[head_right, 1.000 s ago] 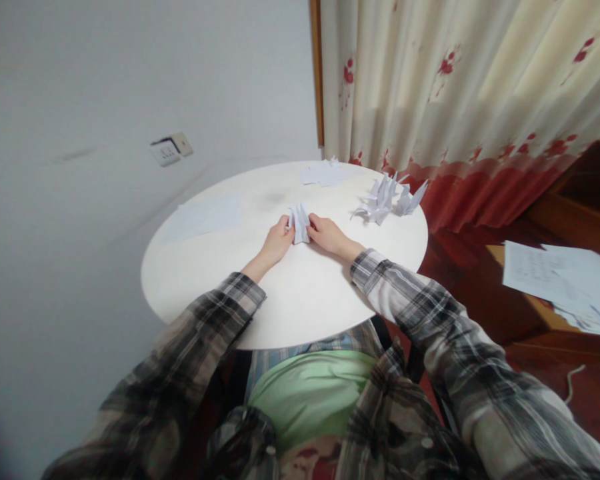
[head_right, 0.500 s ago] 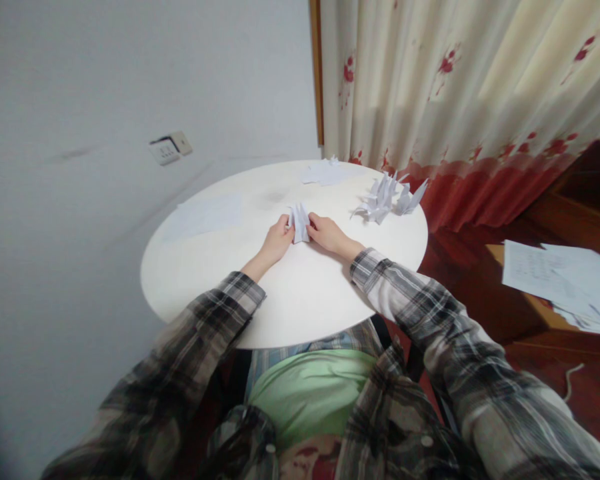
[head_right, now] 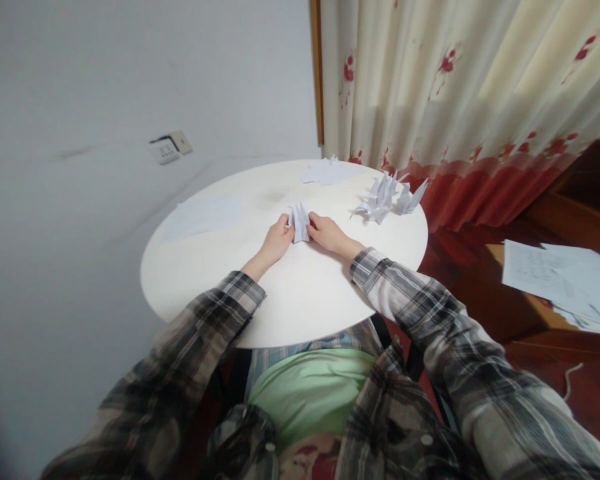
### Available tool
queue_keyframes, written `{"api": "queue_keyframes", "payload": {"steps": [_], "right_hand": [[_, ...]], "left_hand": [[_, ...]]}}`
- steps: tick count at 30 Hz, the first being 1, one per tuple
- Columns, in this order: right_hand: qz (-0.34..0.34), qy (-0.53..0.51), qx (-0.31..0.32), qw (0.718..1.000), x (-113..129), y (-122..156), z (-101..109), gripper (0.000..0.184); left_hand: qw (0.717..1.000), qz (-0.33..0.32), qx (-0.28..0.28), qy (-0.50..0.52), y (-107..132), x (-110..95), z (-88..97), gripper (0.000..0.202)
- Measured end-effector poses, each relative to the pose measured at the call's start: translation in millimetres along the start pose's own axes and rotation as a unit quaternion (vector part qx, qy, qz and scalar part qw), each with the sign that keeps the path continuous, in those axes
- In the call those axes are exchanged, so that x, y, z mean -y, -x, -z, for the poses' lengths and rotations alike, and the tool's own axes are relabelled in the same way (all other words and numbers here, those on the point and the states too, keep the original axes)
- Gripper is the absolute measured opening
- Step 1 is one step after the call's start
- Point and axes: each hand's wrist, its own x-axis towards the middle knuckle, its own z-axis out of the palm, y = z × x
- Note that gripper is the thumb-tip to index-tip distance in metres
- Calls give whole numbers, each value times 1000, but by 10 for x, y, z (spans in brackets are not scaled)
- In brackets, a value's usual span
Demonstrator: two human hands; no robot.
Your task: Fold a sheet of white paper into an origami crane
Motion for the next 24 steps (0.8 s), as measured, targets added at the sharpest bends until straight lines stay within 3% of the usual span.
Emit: {"api": "queue_keyframes", "payload": {"steps": [24], "right_hand": [[2, 4, 1, 1000, 6, 3, 1, 18]], "left_hand": [[1000, 1, -1, -4, -4, 4, -3, 19]]}}
